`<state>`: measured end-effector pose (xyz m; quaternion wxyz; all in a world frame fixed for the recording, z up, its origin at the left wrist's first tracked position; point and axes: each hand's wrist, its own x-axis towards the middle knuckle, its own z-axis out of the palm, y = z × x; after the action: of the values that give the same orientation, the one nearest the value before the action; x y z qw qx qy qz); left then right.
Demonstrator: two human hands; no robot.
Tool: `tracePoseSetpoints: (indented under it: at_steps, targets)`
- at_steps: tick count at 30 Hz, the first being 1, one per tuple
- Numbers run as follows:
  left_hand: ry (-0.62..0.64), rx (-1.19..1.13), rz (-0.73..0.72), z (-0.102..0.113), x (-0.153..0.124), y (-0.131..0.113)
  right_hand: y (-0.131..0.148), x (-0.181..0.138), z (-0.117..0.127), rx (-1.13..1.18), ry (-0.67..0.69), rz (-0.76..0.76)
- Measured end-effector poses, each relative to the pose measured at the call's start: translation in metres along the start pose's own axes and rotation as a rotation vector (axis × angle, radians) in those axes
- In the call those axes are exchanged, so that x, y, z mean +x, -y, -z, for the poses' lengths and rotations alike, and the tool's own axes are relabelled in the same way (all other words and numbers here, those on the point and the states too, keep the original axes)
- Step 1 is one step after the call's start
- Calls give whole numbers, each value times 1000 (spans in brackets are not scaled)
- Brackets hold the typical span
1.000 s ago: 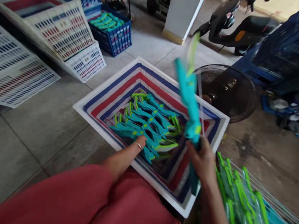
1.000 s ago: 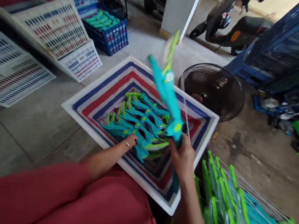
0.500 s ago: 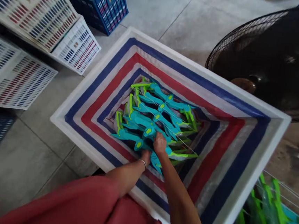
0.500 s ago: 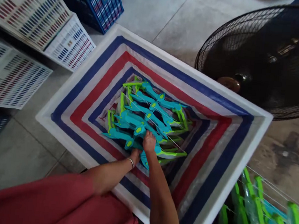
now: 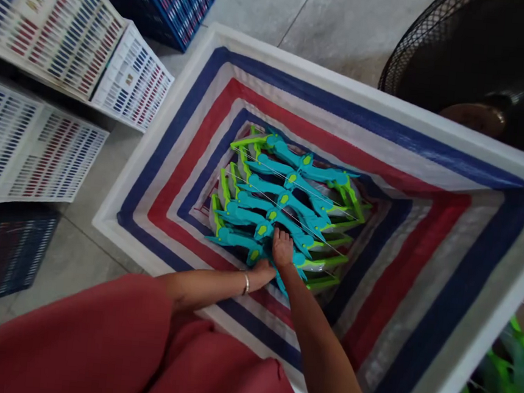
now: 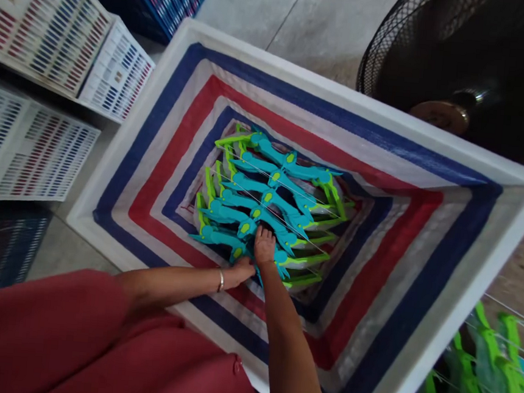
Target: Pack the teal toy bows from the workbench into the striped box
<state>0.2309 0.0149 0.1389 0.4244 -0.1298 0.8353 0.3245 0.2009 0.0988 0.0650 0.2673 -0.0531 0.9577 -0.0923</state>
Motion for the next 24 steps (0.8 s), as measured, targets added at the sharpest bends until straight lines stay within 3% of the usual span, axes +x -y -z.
tracePoseSetpoints:
  at_steps: [5, 8, 15, 19, 24]
  targets:
    - [-76, 393, -339, 61, 36, 5, -7, 1, 2, 28, 15, 16]
    - [-78, 568, -418, 81, 67, 9, -11, 2, 4, 44, 15, 20]
    - [8, 817, -557, 101, 96, 13, -6, -42, -3, 92, 54, 223]
    - [46, 866, -591, 104, 104, 6, 7, -61, -23, 75, 122, 136]
    - [49, 885, -549, 91, 107, 5, 21, -56, -36, 97, 186, 64]
